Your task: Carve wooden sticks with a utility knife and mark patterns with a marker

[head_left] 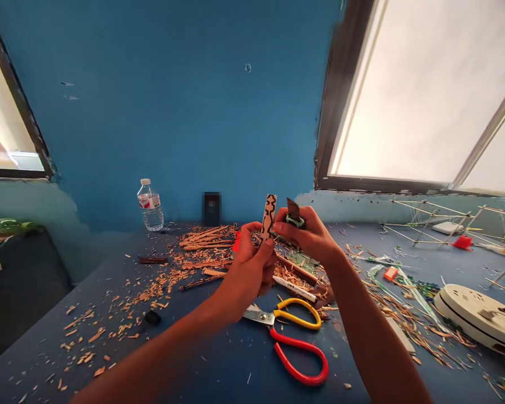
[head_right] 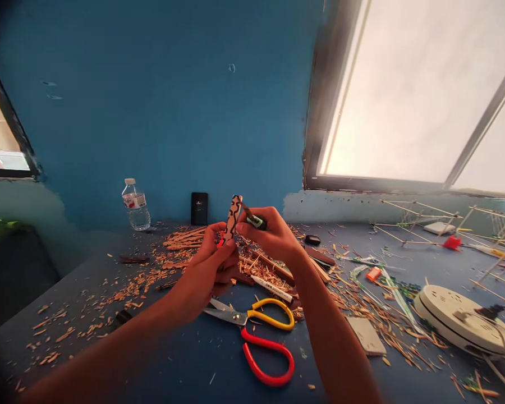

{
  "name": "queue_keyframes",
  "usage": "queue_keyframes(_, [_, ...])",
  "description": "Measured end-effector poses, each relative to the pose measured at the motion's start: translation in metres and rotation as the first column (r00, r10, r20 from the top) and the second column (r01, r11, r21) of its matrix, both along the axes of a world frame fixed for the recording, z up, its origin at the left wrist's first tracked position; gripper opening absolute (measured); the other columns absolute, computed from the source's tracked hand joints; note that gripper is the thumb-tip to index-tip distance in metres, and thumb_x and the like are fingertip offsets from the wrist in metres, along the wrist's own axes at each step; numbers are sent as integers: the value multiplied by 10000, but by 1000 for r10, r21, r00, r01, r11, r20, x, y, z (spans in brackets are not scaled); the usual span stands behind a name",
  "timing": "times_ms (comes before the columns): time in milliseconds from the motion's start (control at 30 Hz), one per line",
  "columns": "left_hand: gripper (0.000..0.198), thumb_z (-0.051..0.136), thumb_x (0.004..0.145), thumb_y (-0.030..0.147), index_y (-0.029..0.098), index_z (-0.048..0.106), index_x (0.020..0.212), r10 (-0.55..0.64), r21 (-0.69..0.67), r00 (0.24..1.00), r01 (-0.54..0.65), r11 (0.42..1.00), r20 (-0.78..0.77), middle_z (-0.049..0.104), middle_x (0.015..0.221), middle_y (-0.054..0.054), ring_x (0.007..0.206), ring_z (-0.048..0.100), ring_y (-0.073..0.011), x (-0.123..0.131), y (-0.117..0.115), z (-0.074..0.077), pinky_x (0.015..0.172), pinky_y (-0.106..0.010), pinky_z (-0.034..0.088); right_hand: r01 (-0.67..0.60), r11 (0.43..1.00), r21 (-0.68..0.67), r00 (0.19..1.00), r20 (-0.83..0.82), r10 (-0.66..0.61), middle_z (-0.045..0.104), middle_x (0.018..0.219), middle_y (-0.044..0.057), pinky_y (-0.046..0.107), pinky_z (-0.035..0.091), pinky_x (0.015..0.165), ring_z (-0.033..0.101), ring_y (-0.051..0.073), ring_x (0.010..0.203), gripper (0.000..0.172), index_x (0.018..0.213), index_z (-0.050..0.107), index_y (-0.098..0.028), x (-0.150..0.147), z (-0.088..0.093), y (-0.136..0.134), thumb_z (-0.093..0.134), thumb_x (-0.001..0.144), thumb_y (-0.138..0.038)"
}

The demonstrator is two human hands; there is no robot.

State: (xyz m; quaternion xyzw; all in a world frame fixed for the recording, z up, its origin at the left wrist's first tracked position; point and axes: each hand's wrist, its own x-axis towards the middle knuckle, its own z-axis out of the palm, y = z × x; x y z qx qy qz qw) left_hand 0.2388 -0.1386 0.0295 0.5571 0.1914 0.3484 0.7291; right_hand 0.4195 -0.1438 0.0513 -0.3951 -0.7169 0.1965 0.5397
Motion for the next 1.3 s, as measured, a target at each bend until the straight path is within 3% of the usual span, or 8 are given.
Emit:
queue_keyframes(167, [173, 531, 1016, 292, 277, 390, 1115, 1, -149, 1000, -3, 989, -13, 294, 660, 107, 453, 203, -51, 8, 9, -9, 401, -148, 162, 144, 990, 9, 989, -37, -143, 392, 577, -75, 256, 265, 448, 338, 89, 482, 302, 776, 534, -222, 17, -7, 9, 628, 922, -469])
queue_keyframes(367, [227, 615, 1020, 354, 146, 599, 1109, 102, -185, 994, -106, 977, -31, 566, 824, 16, 591, 517, -82, 19, 25, -29, 477, -186, 430, 414, 907, 76, 893, 158, -421, 561, 722, -38, 256, 384, 578, 457, 100, 597, 231, 908, 667, -177, 38, -11, 22, 715, 898, -403])
queue_keyframes(500, [253, 600, 1028, 392, 141, 601, 1063, 92, -188, 995, -97, 977, -34, 539, 785, 30, 531, 443, -60, 19, 32, -32, 433, -169, 366, 527, 838, 141, 785, 297, -544, 512, 661, -61, 256, 402, 596, 448, 105, 574, 304, 833, 635, -169, 37, -15, 29, 685, 949, -446])
queue_keyframes(667, [309, 735, 906, 275, 246, 461, 1046, 52, -45, 998, -50, 998, 28, 339, 700, 99, 481, 216, -34, 5, 33, -13, 394, -143, 149, 477, 848, 231, 729, 434, -529, 389, 596, -82, 253, 286, 576, 320, 103, 551, 306, 704, 529, -197, 17, -11, 20, 655, 932, -358])
queue_keyframes(800, [475, 840, 821, 346, 298, 432, 1060, 59, 107, 998, -58, 993, -6, 321, 672, 117, 485, 203, -38, -10, 28, 4, 386, -119, 176, 424, 857, 294, 693, 504, -515, 377, 580, -80, 289, 201, 592, 198, 115, 595, 170, 699, 521, -210, -3, -6, 10, 660, 793, -240])
queue_keyframes(967, [371, 713, 936, 470, 329, 443, 1147, 129, 278, 988, -102, 955, -80, 354, 640, 120, 479, 246, -51, -19, 17, 11, 389, -111, 223, 421, 836, 353, 688, 476, -548, 441, 609, -64, 296, 186, 594, 224, 120, 608, 127, 725, 504, -220, -15, -4, 6, 619, 756, -265])
queue_keyframes(1167, [229, 561, 1013, 438, 289, 437, 1135, 195, 404, 975, -138, 904, -104, 495, 672, 85, 548, 452, -103, -17, 9, 8, 471, -181, 448, 438, 806, 398, 687, 429, -586, 479, 618, -59, 288, 192, 589, 224, 122, 605, 142, 718, 486, -220, -18, -2, 3, 595, 785, -283])
queue_keyframes(1300, [180, 547, 998, 336, 284, 412, 1106, 218, 410, 973, -169, 896, -76, 454, 670, 99, 493, 356, -79, -15, 17, 5, 416, -150, 324, 431, 807, 404, 679, 443, -585, 511, 621, -50, 287, 181, 585, 263, 116, 590, 136, 713, 493, -218, -22, -3, 3, 605, 774, -264])
